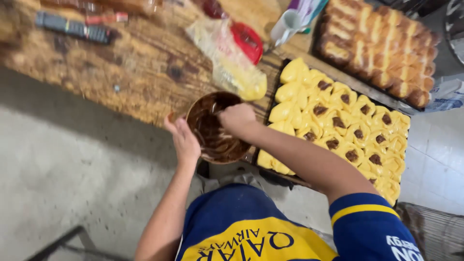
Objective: Filling dough pastries with chocolate using a spoon
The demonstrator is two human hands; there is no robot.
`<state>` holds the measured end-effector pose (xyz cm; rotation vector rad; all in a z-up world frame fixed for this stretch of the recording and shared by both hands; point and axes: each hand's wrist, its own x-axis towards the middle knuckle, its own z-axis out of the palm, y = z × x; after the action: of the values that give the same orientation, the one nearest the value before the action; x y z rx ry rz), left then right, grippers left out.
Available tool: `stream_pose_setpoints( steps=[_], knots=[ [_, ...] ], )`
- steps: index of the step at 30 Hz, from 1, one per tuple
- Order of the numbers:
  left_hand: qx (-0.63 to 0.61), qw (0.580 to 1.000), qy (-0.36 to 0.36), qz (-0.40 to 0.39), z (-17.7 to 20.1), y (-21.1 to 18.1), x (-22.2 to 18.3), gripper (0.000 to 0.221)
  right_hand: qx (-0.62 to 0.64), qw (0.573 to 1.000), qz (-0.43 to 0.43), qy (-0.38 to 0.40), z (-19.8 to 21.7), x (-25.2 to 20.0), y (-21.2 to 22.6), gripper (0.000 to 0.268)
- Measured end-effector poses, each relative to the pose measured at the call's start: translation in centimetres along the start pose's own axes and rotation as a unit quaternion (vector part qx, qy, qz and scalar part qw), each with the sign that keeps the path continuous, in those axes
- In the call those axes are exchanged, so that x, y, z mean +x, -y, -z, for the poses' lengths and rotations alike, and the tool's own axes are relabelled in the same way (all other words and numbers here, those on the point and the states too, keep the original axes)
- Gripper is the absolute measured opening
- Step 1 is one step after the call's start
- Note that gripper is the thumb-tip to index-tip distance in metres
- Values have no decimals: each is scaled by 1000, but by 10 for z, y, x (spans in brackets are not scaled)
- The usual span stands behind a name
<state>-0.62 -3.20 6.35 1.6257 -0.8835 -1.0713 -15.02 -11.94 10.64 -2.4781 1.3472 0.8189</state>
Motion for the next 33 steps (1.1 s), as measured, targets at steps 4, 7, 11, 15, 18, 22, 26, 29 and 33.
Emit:
stream_pose_setpoints(
  steps=[4, 7, 11, 15, 18, 22, 26, 29, 33],
  knots=[
    [-10, 1000, -8, 2, -6, 20, 13, 68, 19, 999, 4, -47, -11, 7, 4, 28],
    [9, 1000, -18, -5, -5, 52, 24, 69, 6, 997, 26, -76, -29, 14, 8, 28],
    [10, 1000, -25, 3, -6, 24, 12, 66, 7, 997, 14, -78, -14, 3, -7, 27],
    [42, 988, -27, 144, -2, 2, 18, 72, 88, 996, -19, -22, 12, -42, -12, 47],
    [32, 995, -33, 92, -4, 10, 19, 84, 154, 987, -31, 29, 11, -71, -11, 71],
    [7, 995, -64, 80, -7, 10, 17, 70, 247, 966, -64, -28, -32, -101, -15, 26],
    [73, 987, -134, -52, -9, 26, 20, 49, 358, 924, -66, -119, -63, -131, -19, 35],
    [42, 976, -147, -153, -6, 48, 26, 51, 449, 880, -92, -127, -78, -154, -23, 40],
    [-222, 962, -156, -29, 6, 66, 40, 47, 554, 807, -156, -130, -91, -180, -27, 43]
  ],
)
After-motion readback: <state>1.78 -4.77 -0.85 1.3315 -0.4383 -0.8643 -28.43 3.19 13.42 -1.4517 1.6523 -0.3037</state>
